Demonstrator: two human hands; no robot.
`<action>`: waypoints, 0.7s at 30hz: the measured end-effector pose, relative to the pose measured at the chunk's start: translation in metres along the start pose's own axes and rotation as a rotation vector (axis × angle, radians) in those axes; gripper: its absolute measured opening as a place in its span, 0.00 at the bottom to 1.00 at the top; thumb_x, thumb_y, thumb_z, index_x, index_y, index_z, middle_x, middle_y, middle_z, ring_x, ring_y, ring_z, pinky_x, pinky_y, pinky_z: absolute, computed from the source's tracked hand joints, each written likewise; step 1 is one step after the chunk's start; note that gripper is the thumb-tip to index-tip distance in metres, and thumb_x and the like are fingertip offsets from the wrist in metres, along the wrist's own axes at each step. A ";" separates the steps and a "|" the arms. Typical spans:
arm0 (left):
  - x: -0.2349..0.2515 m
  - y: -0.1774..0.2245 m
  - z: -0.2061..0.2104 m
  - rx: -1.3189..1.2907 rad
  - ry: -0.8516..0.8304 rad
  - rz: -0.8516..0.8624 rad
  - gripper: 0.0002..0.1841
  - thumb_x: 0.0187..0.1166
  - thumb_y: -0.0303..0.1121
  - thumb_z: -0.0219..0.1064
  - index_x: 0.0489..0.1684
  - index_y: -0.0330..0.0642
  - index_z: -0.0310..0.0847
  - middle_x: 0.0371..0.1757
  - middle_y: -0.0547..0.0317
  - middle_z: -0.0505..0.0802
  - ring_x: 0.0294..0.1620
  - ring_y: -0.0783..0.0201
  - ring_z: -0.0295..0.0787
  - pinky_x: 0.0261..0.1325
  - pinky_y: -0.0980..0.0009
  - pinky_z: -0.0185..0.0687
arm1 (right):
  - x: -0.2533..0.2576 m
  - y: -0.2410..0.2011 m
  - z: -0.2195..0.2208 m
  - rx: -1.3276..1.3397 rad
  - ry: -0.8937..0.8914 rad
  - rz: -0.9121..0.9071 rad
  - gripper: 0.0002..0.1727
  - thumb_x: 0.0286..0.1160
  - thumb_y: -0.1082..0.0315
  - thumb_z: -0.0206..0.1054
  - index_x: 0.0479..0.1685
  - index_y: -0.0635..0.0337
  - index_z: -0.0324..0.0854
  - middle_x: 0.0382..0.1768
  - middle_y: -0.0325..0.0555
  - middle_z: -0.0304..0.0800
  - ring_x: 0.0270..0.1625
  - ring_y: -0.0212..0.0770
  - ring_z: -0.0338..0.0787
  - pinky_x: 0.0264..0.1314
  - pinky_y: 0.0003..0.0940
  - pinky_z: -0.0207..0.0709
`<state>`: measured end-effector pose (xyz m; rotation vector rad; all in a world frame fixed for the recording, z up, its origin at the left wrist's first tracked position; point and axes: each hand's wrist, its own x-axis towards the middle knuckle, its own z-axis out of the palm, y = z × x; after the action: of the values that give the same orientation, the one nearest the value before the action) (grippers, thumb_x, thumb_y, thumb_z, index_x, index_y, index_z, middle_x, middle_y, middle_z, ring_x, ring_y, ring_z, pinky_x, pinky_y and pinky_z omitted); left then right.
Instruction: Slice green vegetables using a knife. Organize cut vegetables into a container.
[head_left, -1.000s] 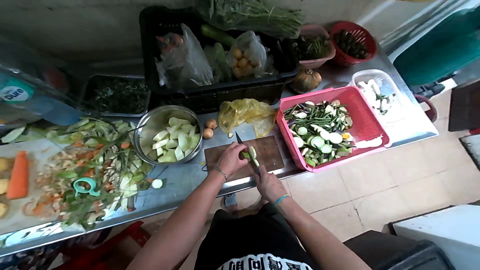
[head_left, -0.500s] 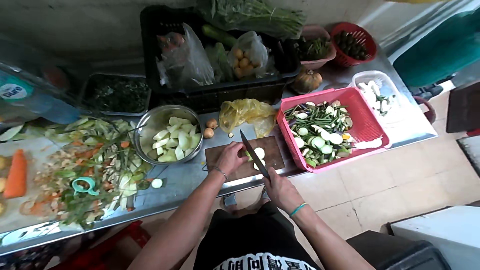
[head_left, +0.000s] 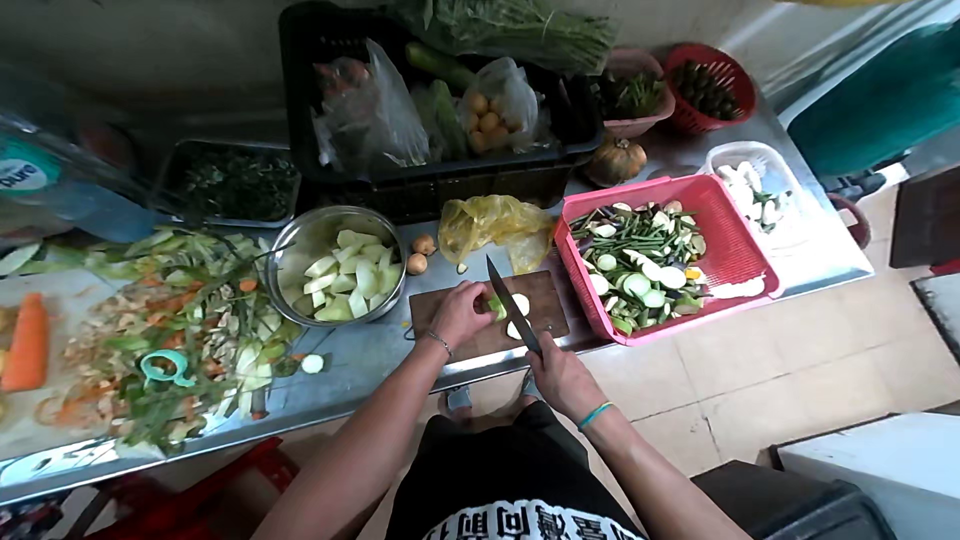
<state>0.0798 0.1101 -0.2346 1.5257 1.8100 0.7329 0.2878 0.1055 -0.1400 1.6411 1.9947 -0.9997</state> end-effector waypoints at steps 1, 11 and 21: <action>-0.001 -0.001 0.000 -0.004 -0.001 -0.004 0.20 0.70 0.37 0.81 0.54 0.34 0.86 0.53 0.43 0.90 0.55 0.51 0.90 0.64 0.53 0.85 | 0.000 -0.001 0.000 0.004 -0.001 0.002 0.20 0.94 0.51 0.52 0.69 0.54 0.71 0.39 0.58 0.90 0.46 0.60 0.94 0.49 0.60 0.85; -0.002 -0.003 0.001 -0.039 0.005 -0.027 0.19 0.70 0.36 0.80 0.55 0.37 0.85 0.55 0.46 0.90 0.56 0.55 0.90 0.64 0.56 0.85 | 0.004 0.000 0.008 -0.046 -0.014 -0.007 0.20 0.93 0.51 0.52 0.70 0.53 0.71 0.40 0.59 0.91 0.48 0.61 0.94 0.50 0.61 0.85; -0.002 -0.007 0.005 -0.073 0.032 -0.050 0.19 0.71 0.38 0.80 0.54 0.37 0.86 0.55 0.46 0.90 0.56 0.55 0.91 0.65 0.57 0.86 | -0.016 0.040 0.040 -0.052 -0.108 0.003 0.22 0.94 0.50 0.48 0.72 0.54 0.72 0.45 0.59 0.91 0.53 0.60 0.93 0.57 0.60 0.84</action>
<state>0.0790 0.1071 -0.2430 1.4245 1.8178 0.7951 0.3237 0.0682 -0.1678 1.5294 1.9314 -1.0043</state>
